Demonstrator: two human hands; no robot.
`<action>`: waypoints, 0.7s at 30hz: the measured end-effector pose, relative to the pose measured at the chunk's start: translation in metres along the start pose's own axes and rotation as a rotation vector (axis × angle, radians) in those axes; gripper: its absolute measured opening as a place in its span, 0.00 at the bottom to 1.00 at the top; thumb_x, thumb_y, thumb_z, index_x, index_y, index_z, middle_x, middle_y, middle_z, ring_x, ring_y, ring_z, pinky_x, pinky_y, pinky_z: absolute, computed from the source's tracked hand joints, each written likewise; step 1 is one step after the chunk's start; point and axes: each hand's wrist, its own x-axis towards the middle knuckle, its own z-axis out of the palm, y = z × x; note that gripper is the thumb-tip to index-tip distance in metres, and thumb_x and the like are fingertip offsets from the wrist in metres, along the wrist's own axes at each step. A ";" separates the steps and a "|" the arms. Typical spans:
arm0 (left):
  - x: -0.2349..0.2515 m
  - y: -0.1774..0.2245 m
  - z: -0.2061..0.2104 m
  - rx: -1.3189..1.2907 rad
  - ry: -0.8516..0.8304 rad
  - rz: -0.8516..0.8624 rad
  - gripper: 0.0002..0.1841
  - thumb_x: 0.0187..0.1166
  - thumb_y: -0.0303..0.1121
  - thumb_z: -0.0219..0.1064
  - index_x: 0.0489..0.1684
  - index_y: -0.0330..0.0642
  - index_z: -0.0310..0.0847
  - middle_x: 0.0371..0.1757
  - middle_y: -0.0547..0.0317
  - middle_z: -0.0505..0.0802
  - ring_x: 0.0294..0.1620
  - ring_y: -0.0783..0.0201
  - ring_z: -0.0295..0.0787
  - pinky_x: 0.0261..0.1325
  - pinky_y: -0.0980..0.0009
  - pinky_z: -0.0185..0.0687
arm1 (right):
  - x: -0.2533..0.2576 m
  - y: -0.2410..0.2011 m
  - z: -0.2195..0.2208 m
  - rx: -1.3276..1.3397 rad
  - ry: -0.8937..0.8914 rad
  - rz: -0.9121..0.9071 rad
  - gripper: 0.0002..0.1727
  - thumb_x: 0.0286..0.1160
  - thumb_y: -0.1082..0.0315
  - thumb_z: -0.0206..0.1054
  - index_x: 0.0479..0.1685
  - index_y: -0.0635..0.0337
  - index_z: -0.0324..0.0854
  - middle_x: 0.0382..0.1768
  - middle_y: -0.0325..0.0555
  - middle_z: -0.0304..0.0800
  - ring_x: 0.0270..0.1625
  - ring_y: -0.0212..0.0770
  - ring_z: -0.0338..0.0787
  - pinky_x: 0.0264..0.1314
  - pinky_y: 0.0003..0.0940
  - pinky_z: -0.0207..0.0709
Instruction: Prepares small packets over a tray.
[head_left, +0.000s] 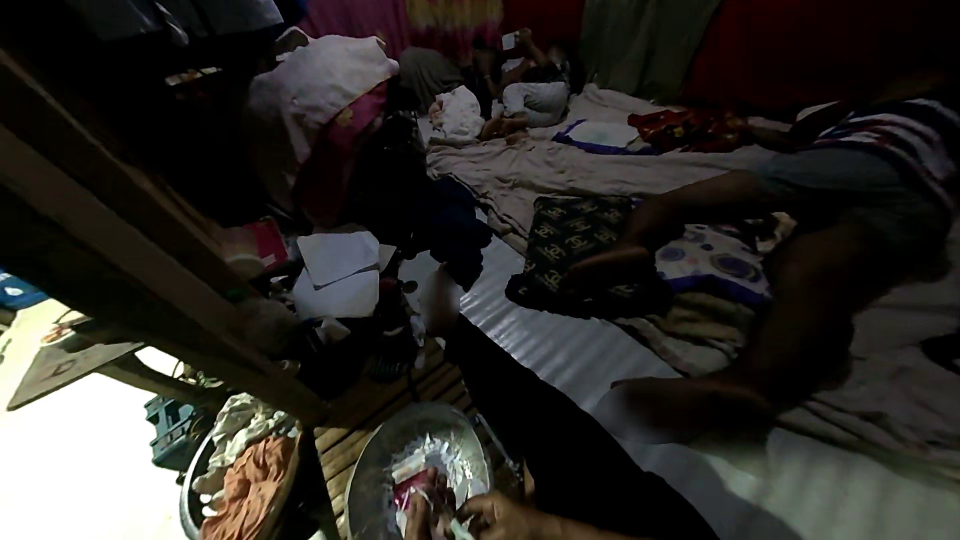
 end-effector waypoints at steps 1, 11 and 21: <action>-0.001 0.004 0.001 -0.016 0.011 -0.008 0.11 0.88 0.33 0.57 0.51 0.41 0.86 0.45 0.58 0.97 0.42 0.69 0.95 0.46 0.76 0.91 | 0.001 0.002 0.001 -0.003 -0.014 -0.008 0.18 0.79 0.77 0.64 0.67 0.70 0.76 0.41 0.41 0.91 0.35 0.26 0.86 0.40 0.24 0.81; 0.015 0.008 -0.032 -0.017 0.265 -0.097 0.30 0.96 0.46 0.35 0.17 0.55 0.73 0.08 0.75 0.77 0.07 0.80 0.71 0.14 0.85 0.70 | -0.003 -0.010 0.006 0.010 -0.005 -0.004 0.16 0.84 0.74 0.60 0.68 0.66 0.73 0.37 0.37 0.90 0.30 0.24 0.83 0.33 0.21 0.77; -0.058 0.016 -0.036 0.655 0.082 0.136 0.26 0.89 0.37 0.51 0.76 0.24 0.56 0.47 0.67 0.83 0.42 0.87 0.81 0.47 0.85 0.79 | -0.020 -0.068 0.073 -0.125 -0.117 -0.326 0.16 0.85 0.76 0.56 0.66 0.75 0.74 0.41 0.45 0.88 0.31 0.24 0.82 0.35 0.21 0.79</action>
